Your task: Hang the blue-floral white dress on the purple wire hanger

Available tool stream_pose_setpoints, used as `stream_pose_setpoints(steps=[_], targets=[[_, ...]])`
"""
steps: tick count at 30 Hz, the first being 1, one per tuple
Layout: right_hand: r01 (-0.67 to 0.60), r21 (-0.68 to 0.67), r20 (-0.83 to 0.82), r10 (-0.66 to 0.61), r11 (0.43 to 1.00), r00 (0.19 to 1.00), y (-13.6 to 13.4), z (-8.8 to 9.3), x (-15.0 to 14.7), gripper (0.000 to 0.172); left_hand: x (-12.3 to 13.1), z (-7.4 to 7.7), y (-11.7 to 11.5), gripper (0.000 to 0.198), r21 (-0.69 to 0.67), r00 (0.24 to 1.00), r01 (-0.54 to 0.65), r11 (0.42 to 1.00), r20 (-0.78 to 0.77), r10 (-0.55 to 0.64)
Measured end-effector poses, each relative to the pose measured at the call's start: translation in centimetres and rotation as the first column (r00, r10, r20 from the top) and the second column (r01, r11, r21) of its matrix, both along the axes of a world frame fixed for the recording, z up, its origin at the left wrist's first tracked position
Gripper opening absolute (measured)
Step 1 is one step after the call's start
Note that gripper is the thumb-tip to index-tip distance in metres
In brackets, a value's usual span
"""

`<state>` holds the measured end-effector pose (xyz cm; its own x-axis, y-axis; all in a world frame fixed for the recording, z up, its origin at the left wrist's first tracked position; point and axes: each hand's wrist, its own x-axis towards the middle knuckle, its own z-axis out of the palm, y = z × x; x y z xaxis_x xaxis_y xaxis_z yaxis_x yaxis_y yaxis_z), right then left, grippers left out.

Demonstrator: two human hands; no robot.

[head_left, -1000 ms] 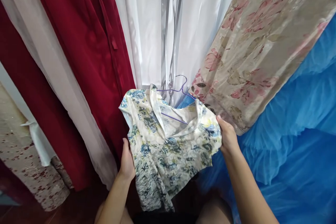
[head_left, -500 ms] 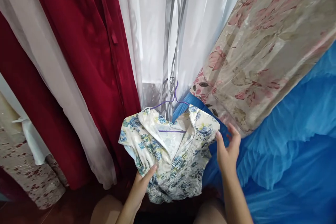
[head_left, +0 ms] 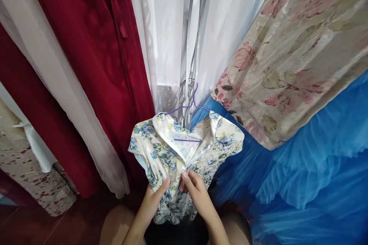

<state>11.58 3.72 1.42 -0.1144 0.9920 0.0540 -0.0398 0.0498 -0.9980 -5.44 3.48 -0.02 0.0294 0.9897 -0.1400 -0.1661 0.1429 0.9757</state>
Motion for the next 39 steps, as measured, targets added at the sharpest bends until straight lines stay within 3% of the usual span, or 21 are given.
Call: stream_pose_setpoints(steps=[5, 8, 10, 12, 13, 14, 16, 18, 19, 22, 25, 28, 32, 36, 39], targets=[[0.173, -0.039, -0.120, -0.177, 0.984, 0.977, -0.2, -0.1, 1.0, 0.041, -1.2, -1.2, 0.3, 0.052, 0.007, 0.998, -0.044, 0.999, -0.054, 0.044], [0.256, -0.120, -0.149, -0.272, 0.959, 0.951, -1.3, -0.6, 1.3, 0.039, -2.9, -1.9, 2.0, 0.052, 0.049, 0.972, -0.214, 0.976, -0.086, 0.218], [0.262, -0.187, -0.183, -0.296, 0.947, 0.938, -2.0, -0.9, 1.1, 0.037, -3.4, -2.2, 2.7, 0.049, 0.184, 0.911, -0.378, 0.907, -0.101, 0.400], [0.259, -0.253, -0.243, -0.320, 0.932, 0.916, -2.5, -1.2, 0.8, 0.036, -2.8, -2.2, 2.6, 0.045, 0.385, 0.791, -0.523, 0.760, -0.113, 0.601], [0.256, -0.284, -0.277, -0.335, 0.924, 0.901, -2.6, -1.4, 0.6, 0.035, -2.1, -2.2, 2.3, 0.042, 0.475, 0.737, -0.541, 0.694, -0.130, 0.663], [0.254, -0.312, -0.315, -0.352, 0.915, 0.882, -2.7, -1.5, 0.5, 0.034, -1.2, -2.2, 1.7, 0.037, 0.543, 0.714, -0.514, 0.664, -0.159, 0.682], [0.250, -0.355, -0.399, -0.388, 0.901, 0.831, -2.6, -1.7, 0.4, 0.032, 1.0, -2.1, 0.4, 0.023, 0.594, 0.779, -0.337, 0.731, -0.261, 0.571], [0.239, -0.388, -0.483, -0.417, 0.890, 0.770, -2.4, -1.8, 0.5, 0.030, 3.1, -2.1, -0.7, 0.010, 0.556, 0.860, -0.104, 0.825, -0.366, 0.355], [0.220, -0.408, -0.528, -0.426, 0.886, 0.735, -2.3, -1.7, 0.6, 0.028, 4.1, -2.1, -1.1, 0.008, 0.534, 0.879, -0.016, 0.845, -0.396, 0.267], [0.080, -0.478, -0.676, -0.424, 0.875, 0.602, -2.3, -1.3, 1.0, 0.025, 6.2, -2.3, -1.0, 0.014, 0.498, 0.894, 0.136, 0.857, -0.435, 0.110], [-0.083, -0.478, -0.795, -0.390, 0.874, 0.464, -2.5, -0.6, 1.5, 0.022, 7.2, -2.5, 0.0, 0.024, 0.488, 0.895, 0.213, 0.847, -0.445, 0.031], [-0.173, -0.470, -0.837, -0.375, 0.865, 0.398, -2.6, 0.0, 1.8, 0.019, 7.6, -2.8, 1.1, 0.036, 0.488, 0.883, 0.300, 0.820, -0.467, -0.045], [-0.135, -0.483, -0.809, -0.381, 0.865, 0.448, -2.9, -0.1, 1.6, 0.020, 8.0, -3.1, 2.0, 0.029, 0.458, 0.870, 0.352, 0.816, -0.481, -0.105], [0.157, -0.429, -0.622, -0.416, 0.890, 0.663, -3.5, -0.9, 1.1, 0.028, 8.6, -3.0, 2.3, 0.009, 0.512, 0.882, 0.303, 0.804, -0.469, -0.034], [0.290, -0.354, -0.521, -0.446, 0.889, 0.728, -3.4, -0.9, 1.3, 0.031, 9.0, -2.7, 1.8, 0.010, 0.542, 0.871, 0.307, 0.782, -0.490, -0.003]])
